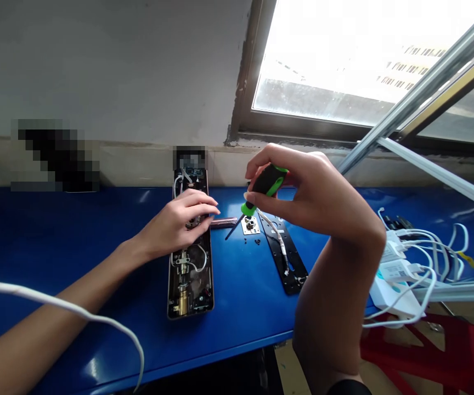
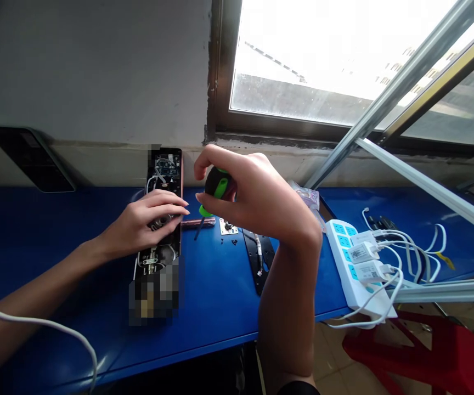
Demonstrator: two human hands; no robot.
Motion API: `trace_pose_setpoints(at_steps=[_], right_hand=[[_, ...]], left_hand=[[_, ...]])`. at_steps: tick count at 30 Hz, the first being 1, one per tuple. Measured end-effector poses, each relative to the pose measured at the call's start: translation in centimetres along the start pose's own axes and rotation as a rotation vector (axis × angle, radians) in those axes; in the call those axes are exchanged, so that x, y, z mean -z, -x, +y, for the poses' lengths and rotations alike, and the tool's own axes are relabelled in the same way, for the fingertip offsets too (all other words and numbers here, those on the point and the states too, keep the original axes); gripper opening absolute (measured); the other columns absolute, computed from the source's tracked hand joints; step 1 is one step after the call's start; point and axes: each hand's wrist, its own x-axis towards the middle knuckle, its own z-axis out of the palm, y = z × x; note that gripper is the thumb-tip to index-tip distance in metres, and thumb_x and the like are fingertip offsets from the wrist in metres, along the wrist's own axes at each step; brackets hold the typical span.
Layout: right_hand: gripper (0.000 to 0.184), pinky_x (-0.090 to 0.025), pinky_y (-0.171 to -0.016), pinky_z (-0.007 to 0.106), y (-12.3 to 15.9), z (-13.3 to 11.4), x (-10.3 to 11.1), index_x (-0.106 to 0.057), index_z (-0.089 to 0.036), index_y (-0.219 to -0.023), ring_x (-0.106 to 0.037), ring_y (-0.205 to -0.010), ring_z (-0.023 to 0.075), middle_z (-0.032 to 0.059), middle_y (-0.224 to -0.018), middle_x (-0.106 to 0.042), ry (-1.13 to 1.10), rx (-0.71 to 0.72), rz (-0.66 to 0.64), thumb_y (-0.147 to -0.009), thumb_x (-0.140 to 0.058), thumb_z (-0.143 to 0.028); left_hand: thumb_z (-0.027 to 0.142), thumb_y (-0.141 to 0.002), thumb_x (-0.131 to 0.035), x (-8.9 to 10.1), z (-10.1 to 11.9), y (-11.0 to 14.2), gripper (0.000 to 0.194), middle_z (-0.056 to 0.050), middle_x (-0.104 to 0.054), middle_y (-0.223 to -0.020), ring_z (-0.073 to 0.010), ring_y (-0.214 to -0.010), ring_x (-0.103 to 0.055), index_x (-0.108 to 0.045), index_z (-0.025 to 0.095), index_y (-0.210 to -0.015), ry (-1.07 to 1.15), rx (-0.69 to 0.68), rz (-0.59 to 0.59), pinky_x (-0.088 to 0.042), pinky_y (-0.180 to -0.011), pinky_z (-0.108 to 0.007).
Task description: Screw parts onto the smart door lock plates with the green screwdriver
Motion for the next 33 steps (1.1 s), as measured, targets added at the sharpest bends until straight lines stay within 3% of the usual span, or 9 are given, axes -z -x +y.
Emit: trace_pose_setpoints(at_steps=[6, 12, 18, 33], right_hand=[[0.017, -0.058, -0.075, 0.029, -1.2, -1.5, -1.6, -0.065, -0.021, -0.104, -0.070, -0.087, 0.0151, 0.0017, -0.097, -0.074, -0.026, 0.081, 0.078, -0.088, -0.069, -0.016], [0.013, -0.054, -0.074, 0.027, -2.5, -1.4, -3.2, -0.065, -0.019, -0.103, -0.068, -0.081, 0.0127, 0.0017, -0.095, -0.074, 0.055, 0.149, 0.021, -0.090, -0.068, -0.018], [0.015, -0.051, -0.069, 0.025, -3.1, -1.3, -4.2, -0.064, -0.019, -0.105, -0.066, -0.079, 0.0112, 0.0013, -0.095, -0.074, 0.078, 0.171, -0.034, -0.091, -0.068, -0.022], [0.012, -0.049, -0.065, 0.023, -3.0, -2.3, -4.5, -0.064, -0.019, -0.101, -0.065, -0.073, 0.0098, 0.0000, -0.087, -0.072, 0.126, 0.197, -0.018, -0.090, -0.066, -0.019]], left_hand=[[0.015, -0.095, -0.061, 0.3, -0.8, 4.4, 0.027, -0.008, -0.066, -0.133, -0.0287, -0.131, -0.057, -0.070, 0.025, -0.119, -0.112, 0.111, 0.143, -0.047, -0.117, -0.053], [0.018, -0.094, -0.062, -0.7, -0.1, 6.8, 0.035, -0.009, -0.050, -0.150, -0.0369, -0.148, -0.041, -0.066, 0.029, -0.126, -0.135, 0.158, 0.143, -0.037, -0.122, -0.064], [0.019, -0.093, -0.063, -0.9, 0.3, 7.5, 0.039, -0.010, -0.042, -0.158, -0.0381, -0.151, -0.037, -0.064, 0.028, -0.131, -0.117, 0.174, 0.100, -0.034, -0.125, -0.064], [0.020, -0.095, -0.063, -1.1, 0.3, 7.7, 0.039, -0.011, -0.040, -0.159, -0.0368, -0.151, -0.036, -0.064, 0.029, -0.133, -0.087, 0.186, 0.096, -0.034, -0.125, -0.063]])
